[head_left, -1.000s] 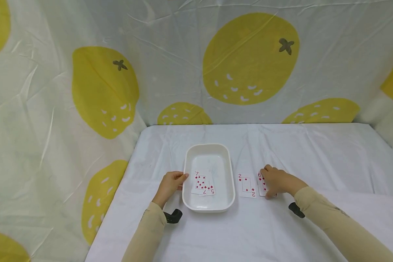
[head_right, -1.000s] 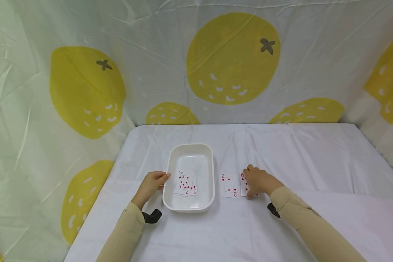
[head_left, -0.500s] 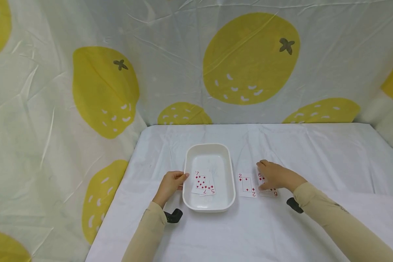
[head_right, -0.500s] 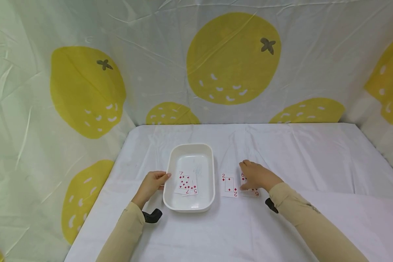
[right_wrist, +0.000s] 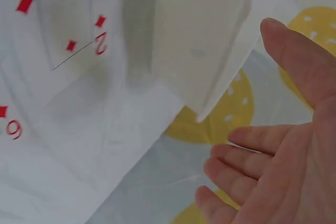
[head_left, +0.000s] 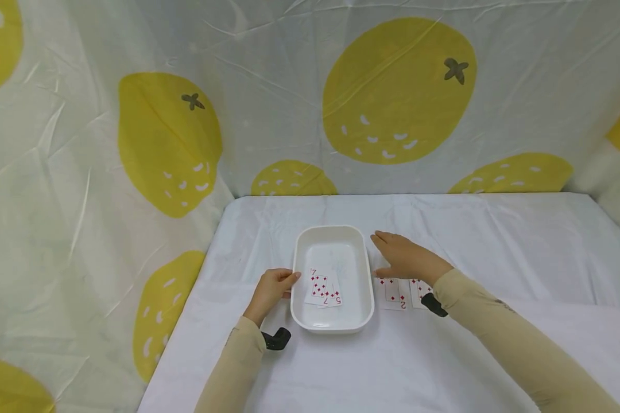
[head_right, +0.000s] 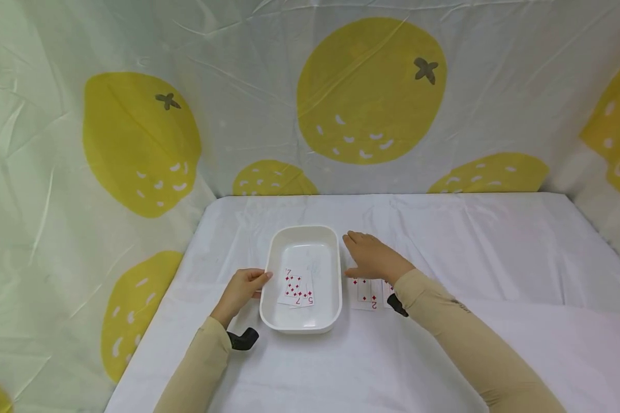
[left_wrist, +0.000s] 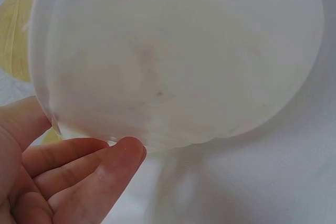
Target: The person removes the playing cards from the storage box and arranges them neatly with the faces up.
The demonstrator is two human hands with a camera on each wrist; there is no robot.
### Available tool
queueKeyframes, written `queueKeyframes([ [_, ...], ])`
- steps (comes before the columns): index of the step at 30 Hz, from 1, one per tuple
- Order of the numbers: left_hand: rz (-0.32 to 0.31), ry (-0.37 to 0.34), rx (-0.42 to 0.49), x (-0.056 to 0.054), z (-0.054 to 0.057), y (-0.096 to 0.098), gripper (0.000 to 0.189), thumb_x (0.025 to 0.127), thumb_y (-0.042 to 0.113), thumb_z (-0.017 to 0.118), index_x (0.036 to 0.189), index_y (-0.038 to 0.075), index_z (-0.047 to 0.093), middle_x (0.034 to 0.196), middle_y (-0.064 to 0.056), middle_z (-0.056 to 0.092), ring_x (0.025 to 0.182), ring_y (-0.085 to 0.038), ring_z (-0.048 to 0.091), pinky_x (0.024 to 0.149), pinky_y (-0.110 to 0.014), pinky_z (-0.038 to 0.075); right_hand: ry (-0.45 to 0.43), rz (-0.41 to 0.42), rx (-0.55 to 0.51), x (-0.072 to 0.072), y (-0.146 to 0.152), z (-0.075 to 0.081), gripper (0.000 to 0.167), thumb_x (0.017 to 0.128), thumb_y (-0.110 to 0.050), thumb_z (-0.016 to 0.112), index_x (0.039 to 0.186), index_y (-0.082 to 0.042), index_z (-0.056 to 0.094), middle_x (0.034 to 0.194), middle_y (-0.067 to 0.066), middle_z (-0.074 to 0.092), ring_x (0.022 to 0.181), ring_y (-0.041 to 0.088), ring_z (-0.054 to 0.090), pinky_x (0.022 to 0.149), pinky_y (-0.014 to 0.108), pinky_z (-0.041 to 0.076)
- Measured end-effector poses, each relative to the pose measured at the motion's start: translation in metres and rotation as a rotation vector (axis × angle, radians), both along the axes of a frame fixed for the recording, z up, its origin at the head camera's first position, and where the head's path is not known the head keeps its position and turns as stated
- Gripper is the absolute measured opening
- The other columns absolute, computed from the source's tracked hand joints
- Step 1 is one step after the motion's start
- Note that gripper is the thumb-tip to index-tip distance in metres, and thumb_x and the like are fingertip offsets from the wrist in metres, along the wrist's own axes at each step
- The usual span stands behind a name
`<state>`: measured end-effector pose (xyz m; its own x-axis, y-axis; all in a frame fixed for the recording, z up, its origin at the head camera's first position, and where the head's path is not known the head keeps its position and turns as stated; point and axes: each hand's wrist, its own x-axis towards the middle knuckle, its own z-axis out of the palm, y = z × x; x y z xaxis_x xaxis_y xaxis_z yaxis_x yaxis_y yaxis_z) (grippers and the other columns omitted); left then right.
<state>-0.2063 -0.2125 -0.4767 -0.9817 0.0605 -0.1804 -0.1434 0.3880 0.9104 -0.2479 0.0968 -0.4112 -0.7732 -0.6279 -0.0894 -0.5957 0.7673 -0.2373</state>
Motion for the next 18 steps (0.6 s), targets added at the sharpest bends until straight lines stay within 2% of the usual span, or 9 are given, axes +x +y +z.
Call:
queueKeyframes([
  [11,-0.004,-0.002,0.009,0.0,0.0,0.001,0.032,0.088,0.023,0.06,0.106,-0.004,0.063,0.095,-0.017,0.064,0.077,-0.025,0.065,0.061,-0.028,0.055,0.086,0.134,0.025,-0.007,-0.069,0.014,0.082,0.081,-0.045,0.063,0.132,0.012,0.032,0.135,0.027,0.032,0.124,0.037,0.031,0.104,0.043,0.024],
  [18,-0.022,0.011,0.015,0.001,0.002,0.001,0.036,0.087,0.026,0.06,0.106,-0.005,0.062,0.096,-0.018,0.064,0.077,-0.027,0.064,0.062,-0.029,0.055,0.005,0.108,0.052,-0.007,-0.106,0.014,0.083,0.079,-0.044,0.066,0.134,0.008,0.032,0.138,0.022,0.031,0.125,0.033,0.033,0.104,0.039,0.026],
])
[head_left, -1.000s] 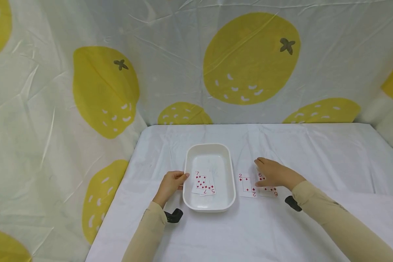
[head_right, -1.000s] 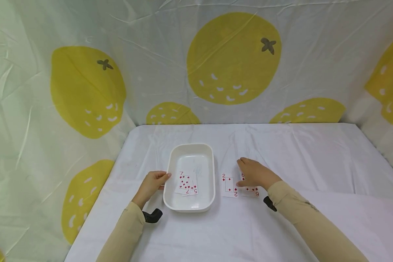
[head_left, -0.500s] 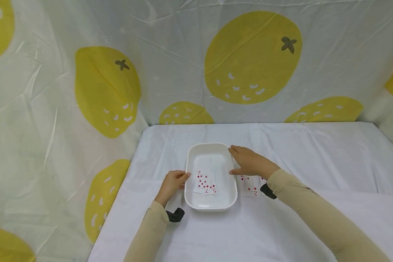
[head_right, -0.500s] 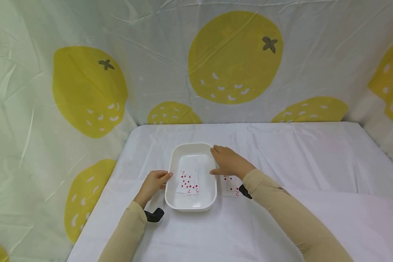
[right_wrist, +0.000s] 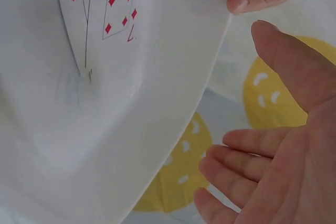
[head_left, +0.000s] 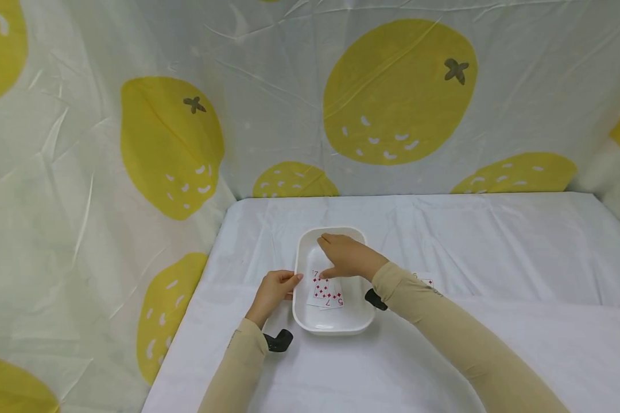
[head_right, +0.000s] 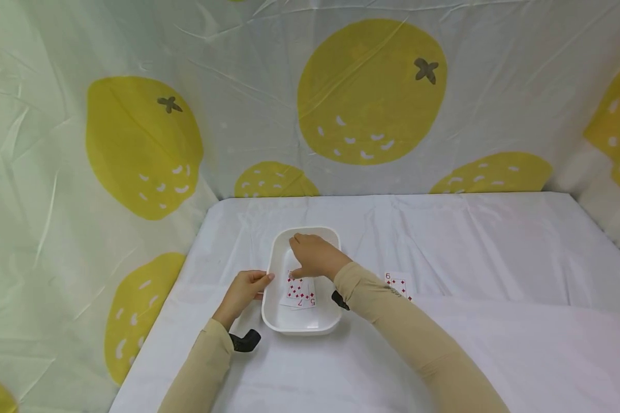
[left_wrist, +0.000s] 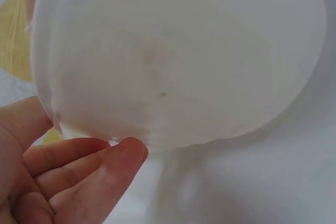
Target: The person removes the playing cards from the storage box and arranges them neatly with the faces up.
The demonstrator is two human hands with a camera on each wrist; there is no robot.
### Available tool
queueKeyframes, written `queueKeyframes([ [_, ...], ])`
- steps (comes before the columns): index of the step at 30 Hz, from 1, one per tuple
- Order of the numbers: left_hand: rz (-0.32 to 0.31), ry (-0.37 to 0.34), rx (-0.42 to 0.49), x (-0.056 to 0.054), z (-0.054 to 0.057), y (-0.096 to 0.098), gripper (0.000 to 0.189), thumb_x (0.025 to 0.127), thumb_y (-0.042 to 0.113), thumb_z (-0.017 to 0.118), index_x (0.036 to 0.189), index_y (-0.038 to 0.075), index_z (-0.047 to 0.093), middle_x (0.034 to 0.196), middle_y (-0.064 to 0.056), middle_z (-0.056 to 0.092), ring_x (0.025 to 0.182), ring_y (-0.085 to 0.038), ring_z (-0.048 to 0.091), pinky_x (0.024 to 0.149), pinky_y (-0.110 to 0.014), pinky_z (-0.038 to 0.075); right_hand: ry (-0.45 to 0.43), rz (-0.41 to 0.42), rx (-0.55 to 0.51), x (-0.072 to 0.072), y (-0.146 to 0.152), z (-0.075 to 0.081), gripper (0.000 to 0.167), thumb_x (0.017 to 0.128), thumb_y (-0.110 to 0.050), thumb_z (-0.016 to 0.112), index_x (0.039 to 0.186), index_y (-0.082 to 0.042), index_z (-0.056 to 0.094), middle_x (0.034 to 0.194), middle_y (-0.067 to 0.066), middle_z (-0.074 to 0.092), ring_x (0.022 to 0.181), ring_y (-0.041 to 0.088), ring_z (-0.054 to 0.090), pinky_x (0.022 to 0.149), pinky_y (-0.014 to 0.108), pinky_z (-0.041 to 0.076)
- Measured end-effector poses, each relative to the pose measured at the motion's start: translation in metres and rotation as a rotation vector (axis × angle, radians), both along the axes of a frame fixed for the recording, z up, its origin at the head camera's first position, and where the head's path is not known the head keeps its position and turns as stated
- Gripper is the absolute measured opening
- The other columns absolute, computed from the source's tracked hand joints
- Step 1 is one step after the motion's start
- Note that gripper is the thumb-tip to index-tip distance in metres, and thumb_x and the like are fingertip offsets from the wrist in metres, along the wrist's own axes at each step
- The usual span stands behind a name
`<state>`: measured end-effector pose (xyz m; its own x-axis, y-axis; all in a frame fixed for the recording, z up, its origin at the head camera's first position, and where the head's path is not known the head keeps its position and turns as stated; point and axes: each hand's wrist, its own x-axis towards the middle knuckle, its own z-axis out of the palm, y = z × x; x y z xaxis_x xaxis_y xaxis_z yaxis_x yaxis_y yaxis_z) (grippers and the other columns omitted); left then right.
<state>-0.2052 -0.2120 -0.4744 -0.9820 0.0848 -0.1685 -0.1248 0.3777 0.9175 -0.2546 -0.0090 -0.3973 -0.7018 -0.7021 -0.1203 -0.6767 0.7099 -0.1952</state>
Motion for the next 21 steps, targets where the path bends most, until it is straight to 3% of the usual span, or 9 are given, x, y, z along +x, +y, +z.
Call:
queueKeyframes([
  [4,-0.002,0.0,-0.001,0.0,0.0,0.0,0.035,0.088,0.024,0.059,0.105,-0.006,0.062,0.096,-0.018,0.064,0.077,-0.026,0.065,0.062,-0.029,0.055,-0.011,-0.007,0.05,0.001,-0.015,-0.008,0.08,0.076,-0.044,0.069,0.132,0.004,0.038,0.132,0.018,0.04,0.118,0.028,0.042,0.101,0.035,0.033],
  [9,-0.011,0.014,-0.003,0.0,0.0,-0.002,0.036,0.088,0.026,0.059,0.105,-0.006,0.062,0.097,-0.019,0.064,0.076,-0.026,0.065,0.062,-0.029,0.055,-0.055,-0.032,0.088,0.003,-0.029,-0.023,0.068,0.07,-0.044,0.074,0.115,0.0,0.052,0.108,0.01,0.049,0.092,0.021,0.054,0.083,0.033,0.046],
  [15,-0.012,0.013,0.0,0.001,0.001,-0.003,0.036,0.088,0.026,0.06,0.105,-0.005,0.063,0.097,-0.018,0.064,0.076,-0.025,0.065,0.062,-0.029,0.055,-0.102,-0.093,0.142,0.007,-0.041,-0.044,0.051,0.063,-0.047,0.078,0.091,-0.008,0.061,0.088,0.004,0.046,0.074,0.017,0.048,0.069,0.032,0.047],
  [21,-0.009,0.014,0.0,0.0,0.001,-0.003,0.036,0.087,0.026,0.06,0.105,-0.005,0.063,0.097,-0.018,0.064,0.075,-0.025,0.065,0.061,-0.029,0.055,-0.039,-0.095,0.218,0.012,-0.047,-0.057,0.045,0.06,-0.048,0.079,0.077,-0.011,0.061,0.084,0.005,0.044,0.076,0.017,0.046,0.067,0.032,0.047],
])
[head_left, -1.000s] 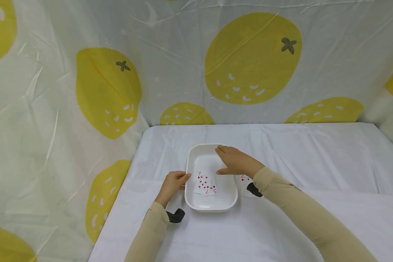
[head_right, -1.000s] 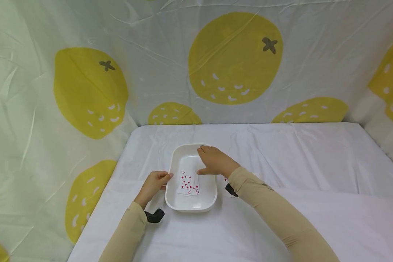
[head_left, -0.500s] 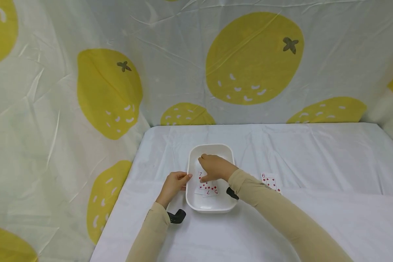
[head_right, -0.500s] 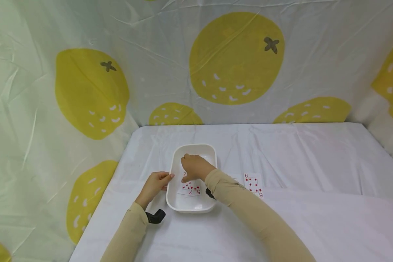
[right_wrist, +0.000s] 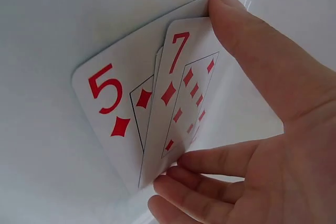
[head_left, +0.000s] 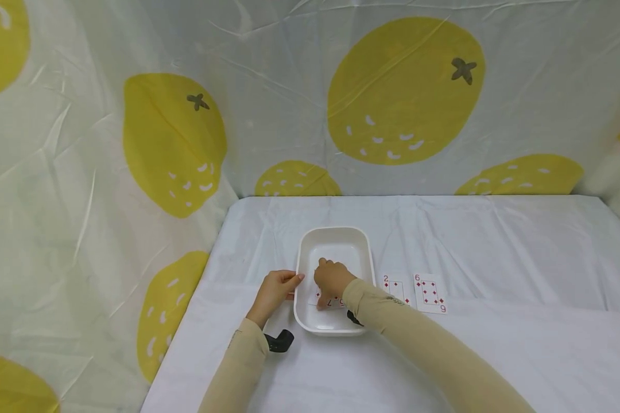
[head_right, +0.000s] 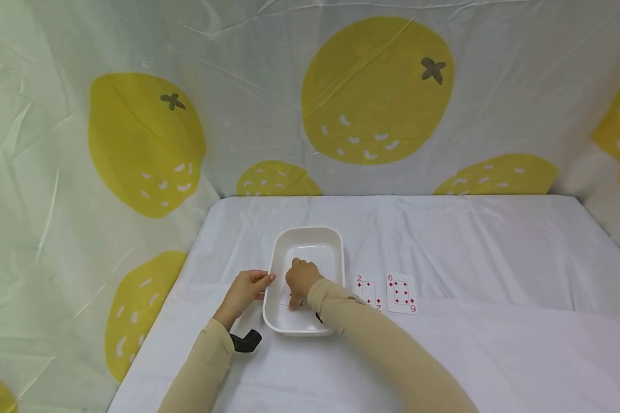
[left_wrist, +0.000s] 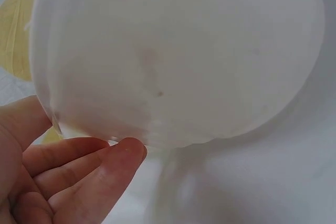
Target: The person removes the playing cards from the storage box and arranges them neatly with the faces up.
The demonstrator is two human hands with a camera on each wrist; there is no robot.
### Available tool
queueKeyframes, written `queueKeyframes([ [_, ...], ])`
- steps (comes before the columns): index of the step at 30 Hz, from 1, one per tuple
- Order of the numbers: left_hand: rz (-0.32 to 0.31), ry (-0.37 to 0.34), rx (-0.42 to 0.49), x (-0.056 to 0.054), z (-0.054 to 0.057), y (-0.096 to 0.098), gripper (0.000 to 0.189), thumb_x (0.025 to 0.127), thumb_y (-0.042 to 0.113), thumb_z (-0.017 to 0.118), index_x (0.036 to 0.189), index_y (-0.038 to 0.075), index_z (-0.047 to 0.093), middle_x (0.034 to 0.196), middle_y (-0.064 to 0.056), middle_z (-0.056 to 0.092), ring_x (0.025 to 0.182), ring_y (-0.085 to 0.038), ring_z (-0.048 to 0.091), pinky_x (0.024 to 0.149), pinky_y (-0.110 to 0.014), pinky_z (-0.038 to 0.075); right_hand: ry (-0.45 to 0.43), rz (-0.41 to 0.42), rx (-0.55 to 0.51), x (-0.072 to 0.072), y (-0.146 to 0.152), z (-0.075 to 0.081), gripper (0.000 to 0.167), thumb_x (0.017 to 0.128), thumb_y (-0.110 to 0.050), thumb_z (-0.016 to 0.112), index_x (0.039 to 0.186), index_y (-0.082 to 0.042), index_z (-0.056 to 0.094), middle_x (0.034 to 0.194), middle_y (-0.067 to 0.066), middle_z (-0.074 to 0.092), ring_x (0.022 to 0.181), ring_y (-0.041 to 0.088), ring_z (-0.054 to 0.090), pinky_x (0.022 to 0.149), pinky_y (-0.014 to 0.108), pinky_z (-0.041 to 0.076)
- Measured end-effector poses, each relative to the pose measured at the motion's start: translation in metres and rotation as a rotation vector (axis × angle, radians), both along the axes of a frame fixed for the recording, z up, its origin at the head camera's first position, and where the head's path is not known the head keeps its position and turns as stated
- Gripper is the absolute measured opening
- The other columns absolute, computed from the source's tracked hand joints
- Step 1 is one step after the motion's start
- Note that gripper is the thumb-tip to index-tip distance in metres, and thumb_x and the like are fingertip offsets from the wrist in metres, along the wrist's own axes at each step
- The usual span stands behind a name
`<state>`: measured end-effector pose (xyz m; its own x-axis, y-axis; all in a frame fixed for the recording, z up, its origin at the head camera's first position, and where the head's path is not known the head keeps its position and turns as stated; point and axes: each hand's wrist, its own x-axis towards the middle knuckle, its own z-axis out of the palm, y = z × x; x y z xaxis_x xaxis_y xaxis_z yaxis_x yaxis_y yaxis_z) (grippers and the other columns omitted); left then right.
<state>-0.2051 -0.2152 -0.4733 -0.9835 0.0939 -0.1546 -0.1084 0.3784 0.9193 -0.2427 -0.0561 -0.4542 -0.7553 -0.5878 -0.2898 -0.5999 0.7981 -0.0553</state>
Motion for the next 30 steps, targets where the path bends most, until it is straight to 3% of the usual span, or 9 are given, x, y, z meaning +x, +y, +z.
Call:
queueKeyframes([
  [14,-0.004,0.014,-0.025,0.0,0.0,0.001,0.036,0.088,0.028,0.06,0.104,-0.004,0.064,0.097,-0.016,0.064,0.077,-0.023,0.065,0.062,-0.029,0.055,-0.011,-0.012,-0.05,-0.001,0.002,0.003,0.046,0.058,-0.041,0.082,0.078,-0.009,0.056,0.083,0.005,0.042,0.077,0.019,0.044,0.071,0.033,0.044],
  [25,0.003,0.018,-0.033,0.0,0.0,0.002,0.035,0.087,0.027,0.06,0.104,-0.004,0.064,0.096,-0.016,0.064,0.077,-0.024,0.064,0.062,-0.029,0.055,0.035,0.024,-0.018,-0.008,0.011,0.024,0.047,0.059,-0.043,0.081,0.078,-0.01,0.053,0.085,0.005,0.043,0.078,0.018,0.045,0.073,0.033,0.044],
  [30,0.011,0.01,-0.015,0.0,0.0,0.002,0.035,0.087,0.025,0.06,0.104,-0.005,0.063,0.095,-0.018,0.064,0.077,-0.027,0.064,0.062,-0.029,0.055,0.051,0.021,-0.028,-0.01,0.025,0.043,0.054,0.061,-0.042,0.08,0.091,-0.006,0.055,0.088,0.005,0.044,0.081,0.019,0.046,0.076,0.034,0.044],
])
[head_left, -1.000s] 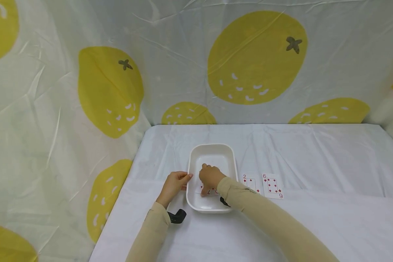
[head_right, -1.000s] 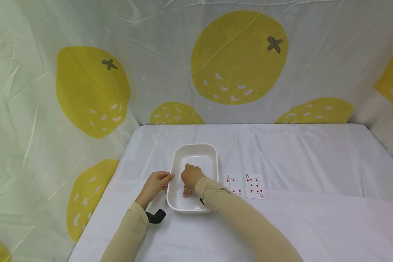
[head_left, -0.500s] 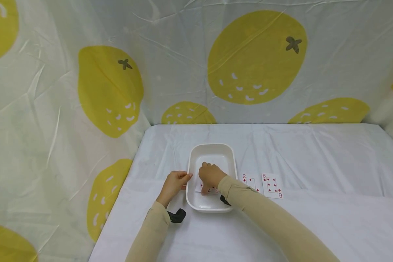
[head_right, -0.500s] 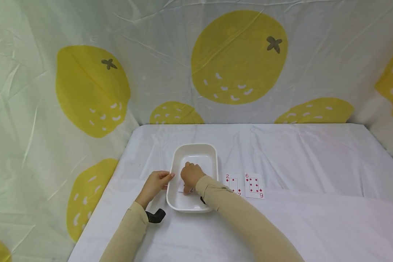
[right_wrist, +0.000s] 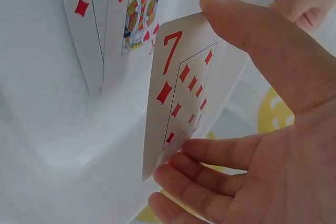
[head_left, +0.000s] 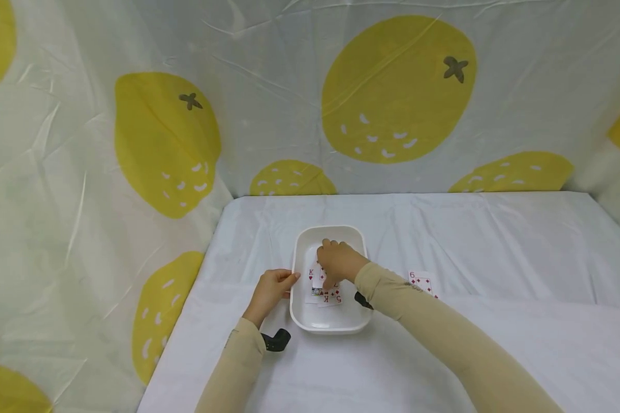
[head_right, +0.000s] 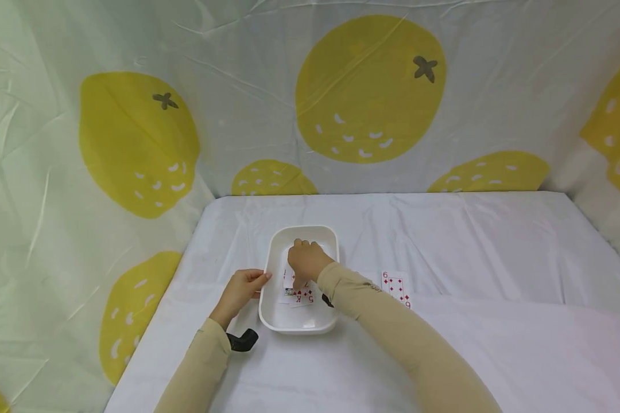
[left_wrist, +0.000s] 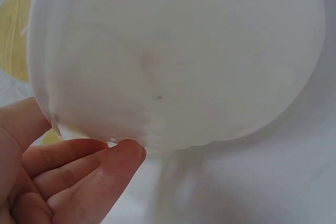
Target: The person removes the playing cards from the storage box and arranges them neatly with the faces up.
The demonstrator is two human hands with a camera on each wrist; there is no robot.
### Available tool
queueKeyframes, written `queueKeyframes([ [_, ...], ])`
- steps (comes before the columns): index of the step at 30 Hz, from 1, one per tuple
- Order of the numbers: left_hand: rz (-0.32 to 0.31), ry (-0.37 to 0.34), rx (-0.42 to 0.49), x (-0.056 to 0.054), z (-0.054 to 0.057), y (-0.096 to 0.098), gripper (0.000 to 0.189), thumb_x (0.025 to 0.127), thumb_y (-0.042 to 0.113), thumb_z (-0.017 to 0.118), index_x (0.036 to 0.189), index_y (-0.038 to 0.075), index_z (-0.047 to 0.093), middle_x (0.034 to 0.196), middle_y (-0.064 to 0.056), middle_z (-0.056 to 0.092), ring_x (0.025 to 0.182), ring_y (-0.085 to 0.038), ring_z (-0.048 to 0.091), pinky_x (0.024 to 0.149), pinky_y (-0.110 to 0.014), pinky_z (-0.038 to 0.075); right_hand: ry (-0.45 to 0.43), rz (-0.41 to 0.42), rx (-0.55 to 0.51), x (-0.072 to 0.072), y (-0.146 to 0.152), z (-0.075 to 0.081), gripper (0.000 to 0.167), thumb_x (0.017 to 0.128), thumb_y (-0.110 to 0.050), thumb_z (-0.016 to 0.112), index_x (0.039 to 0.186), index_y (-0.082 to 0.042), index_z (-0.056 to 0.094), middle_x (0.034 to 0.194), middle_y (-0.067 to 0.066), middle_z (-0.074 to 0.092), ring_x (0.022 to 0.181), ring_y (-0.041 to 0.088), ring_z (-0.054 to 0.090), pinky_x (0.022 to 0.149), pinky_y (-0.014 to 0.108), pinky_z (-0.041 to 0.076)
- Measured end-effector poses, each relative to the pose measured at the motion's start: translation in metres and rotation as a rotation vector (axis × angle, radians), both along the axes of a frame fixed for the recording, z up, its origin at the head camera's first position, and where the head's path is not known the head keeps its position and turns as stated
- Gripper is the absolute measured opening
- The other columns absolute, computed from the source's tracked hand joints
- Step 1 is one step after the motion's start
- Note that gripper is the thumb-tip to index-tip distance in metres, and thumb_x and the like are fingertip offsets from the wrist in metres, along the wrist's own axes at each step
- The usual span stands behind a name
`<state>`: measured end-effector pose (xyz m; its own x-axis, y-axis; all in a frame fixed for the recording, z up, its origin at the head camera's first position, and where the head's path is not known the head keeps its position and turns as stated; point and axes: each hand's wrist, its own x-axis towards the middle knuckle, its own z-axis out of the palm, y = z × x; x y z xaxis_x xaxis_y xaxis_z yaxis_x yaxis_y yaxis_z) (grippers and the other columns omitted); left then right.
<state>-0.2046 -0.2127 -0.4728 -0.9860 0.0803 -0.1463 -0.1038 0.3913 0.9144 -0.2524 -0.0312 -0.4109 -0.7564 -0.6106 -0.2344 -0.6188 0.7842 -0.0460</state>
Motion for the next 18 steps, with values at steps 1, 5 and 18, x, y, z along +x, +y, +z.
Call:
queueKeyframes([
  [1,0.002,-0.004,0.004,0.0,0.0,0.0,0.035,0.087,0.024,0.06,0.104,-0.005,0.063,0.095,-0.018,0.064,0.077,-0.027,0.064,0.062,-0.029,0.055,-0.001,0.0,0.001,0.0,0.003,0.004,0.058,0.061,-0.042,0.08,0.096,-0.004,0.055,0.09,0.006,0.045,0.082,0.019,0.046,0.076,0.034,0.044],
  [5,0.004,-0.004,-0.01,-0.001,0.002,0.0,0.034,0.088,0.024,0.06,0.105,-0.005,0.063,0.095,-0.018,0.064,0.076,-0.026,0.065,0.061,-0.028,0.054,-0.021,-0.012,-0.016,-0.003,0.019,0.018,0.071,0.062,-0.041,0.08,0.111,0.003,0.052,0.096,0.01,0.046,0.085,0.022,0.046,0.079,0.036,0.043],
  [18,0.014,-0.016,-0.009,-0.001,0.001,0.001,0.034,0.087,0.024,0.061,0.106,-0.005,0.063,0.096,-0.017,0.064,0.079,-0.024,0.063,0.062,-0.028,0.054,0.005,-0.056,-0.054,-0.004,0.09,0.033,0.078,0.06,-0.031,0.08,0.116,0.011,0.045,0.097,0.015,0.044,0.084,0.026,0.046,0.078,0.039,0.047],
])
